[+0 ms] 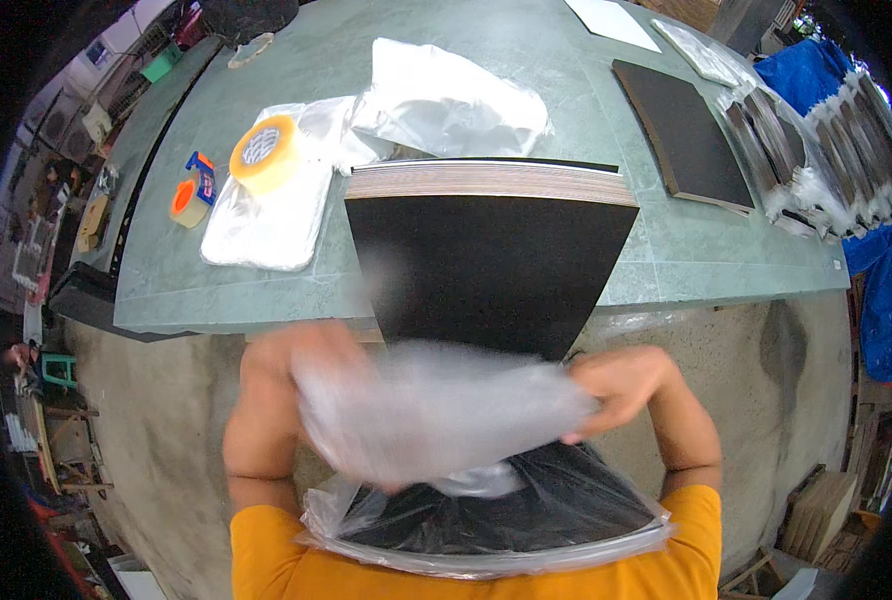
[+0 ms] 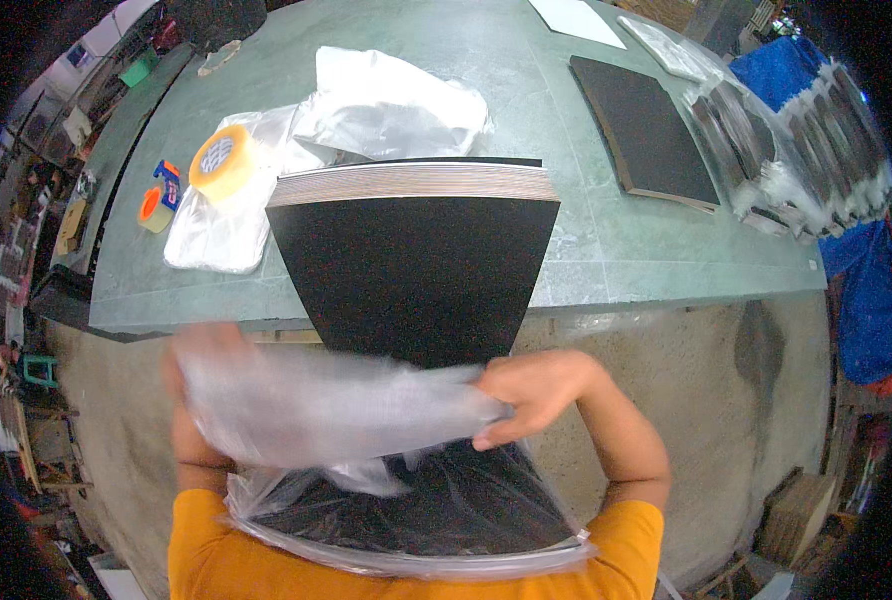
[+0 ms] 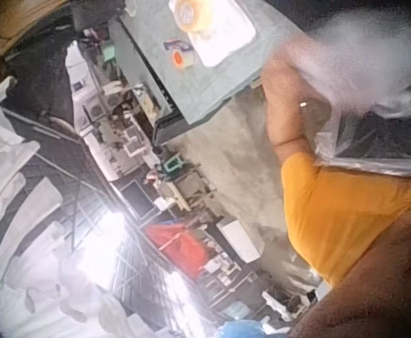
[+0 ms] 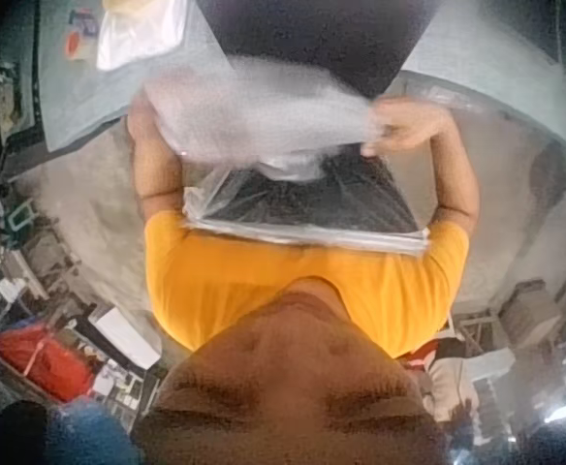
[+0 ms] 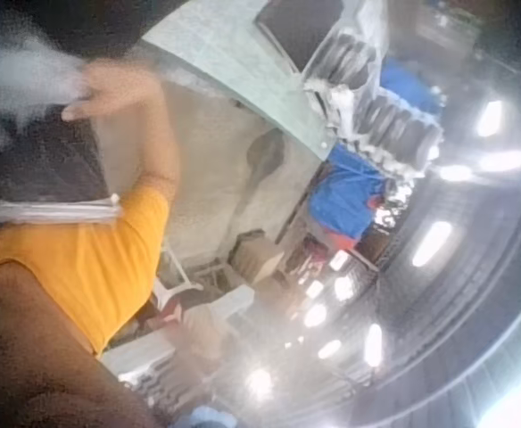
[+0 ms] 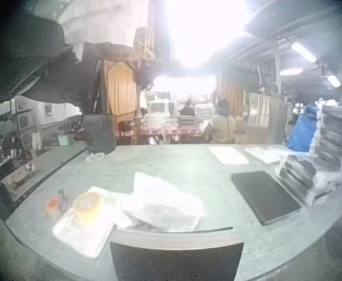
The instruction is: The person wraps a black book in a plastic sheet by hand, smoothing the material around the edges and surfaces while the book sits on a work table.
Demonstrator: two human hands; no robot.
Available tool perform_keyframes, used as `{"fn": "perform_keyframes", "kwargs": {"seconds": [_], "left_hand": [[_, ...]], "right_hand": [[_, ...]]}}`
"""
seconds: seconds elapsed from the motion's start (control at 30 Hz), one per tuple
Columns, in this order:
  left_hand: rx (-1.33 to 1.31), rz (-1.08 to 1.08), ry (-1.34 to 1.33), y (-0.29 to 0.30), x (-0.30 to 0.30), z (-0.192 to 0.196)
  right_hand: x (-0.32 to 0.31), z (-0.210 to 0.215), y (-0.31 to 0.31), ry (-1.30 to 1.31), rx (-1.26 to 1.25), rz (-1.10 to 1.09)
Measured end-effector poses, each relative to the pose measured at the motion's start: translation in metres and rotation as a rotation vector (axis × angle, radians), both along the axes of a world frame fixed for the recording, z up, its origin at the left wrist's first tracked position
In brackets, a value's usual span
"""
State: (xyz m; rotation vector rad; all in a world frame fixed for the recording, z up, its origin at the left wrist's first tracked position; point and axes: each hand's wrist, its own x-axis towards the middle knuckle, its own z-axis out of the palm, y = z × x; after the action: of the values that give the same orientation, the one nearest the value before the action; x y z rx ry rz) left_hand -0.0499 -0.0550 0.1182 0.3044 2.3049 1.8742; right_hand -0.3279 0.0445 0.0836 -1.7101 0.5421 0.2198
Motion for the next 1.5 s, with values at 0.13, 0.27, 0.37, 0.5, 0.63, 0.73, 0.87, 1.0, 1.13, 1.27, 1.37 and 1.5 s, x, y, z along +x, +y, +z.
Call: {"fn": "perform_keyframes", "kwargs": {"seconds": [0.13, 0.27, 0.37, 0.5, 0.63, 0.73, 0.87, 1.0, 1.13, 1.27, 1.37, 1.5], "left_hand": [[-0.765, 0.095, -0.375, 0.044, -0.018, 0.011], [-1.258, 0.006, -0.649, 0.034, -0.01, -0.039], [-0.672, 0.005, -0.379, 0.045, -0.005, -0.041], [-0.341, 1.104, -0.196, 0.018, 0.018, -0.008], [-1.062, 1.861, 0.13, -0.052, 0.012, -0.018], [-1.21, 1.7, 0.292, -0.041, -0.008, -0.018], [-1.186, 1.35, 0.189, -0.017, -0.003, -0.006], [-0.999, 1.332, 0.315, -0.009, 0.02, -0.004], [0.485, 0.688, 0.402, -0.028, 0.062, -0.042], [0.638, 0.761, -0.391, -0.005, 0.078, -0.122], [0.822, 0.639, -0.549, 0.014, 0.085, -0.219], [0.238, 0.858, -0.835, 0.021, 0.081, -0.268]], "right_hand": [[-0.001, -0.022, 0.038, 0.494, -0.736, -0.085], [0.003, -0.004, 0.039, 0.329, -0.643, -0.45], [-0.018, 0.014, 0.028, 0.134, -0.816, -1.289], [-0.043, -0.01, 0.014, 0.007, -1.177, -1.827], [0.014, 0.008, 0.009, 0.078, -1.331, -1.303], [0.003, 0.019, -0.009, 0.282, -1.594, -1.351], [-0.019, 0.014, 0.004, 0.352, -1.512, -1.368], [-0.044, 0.018, 0.039, -0.198, -1.05, -1.409], [-0.079, -0.017, 0.052, -0.816, 0.043, -1.079], [-0.04, -0.089, 0.063, -0.511, 0.547, -1.268], [-0.044, -0.22, 0.098, -0.327, 0.668, -1.42], [-0.035, -0.273, 0.104, 0.29, 0.048, -1.421]]}}
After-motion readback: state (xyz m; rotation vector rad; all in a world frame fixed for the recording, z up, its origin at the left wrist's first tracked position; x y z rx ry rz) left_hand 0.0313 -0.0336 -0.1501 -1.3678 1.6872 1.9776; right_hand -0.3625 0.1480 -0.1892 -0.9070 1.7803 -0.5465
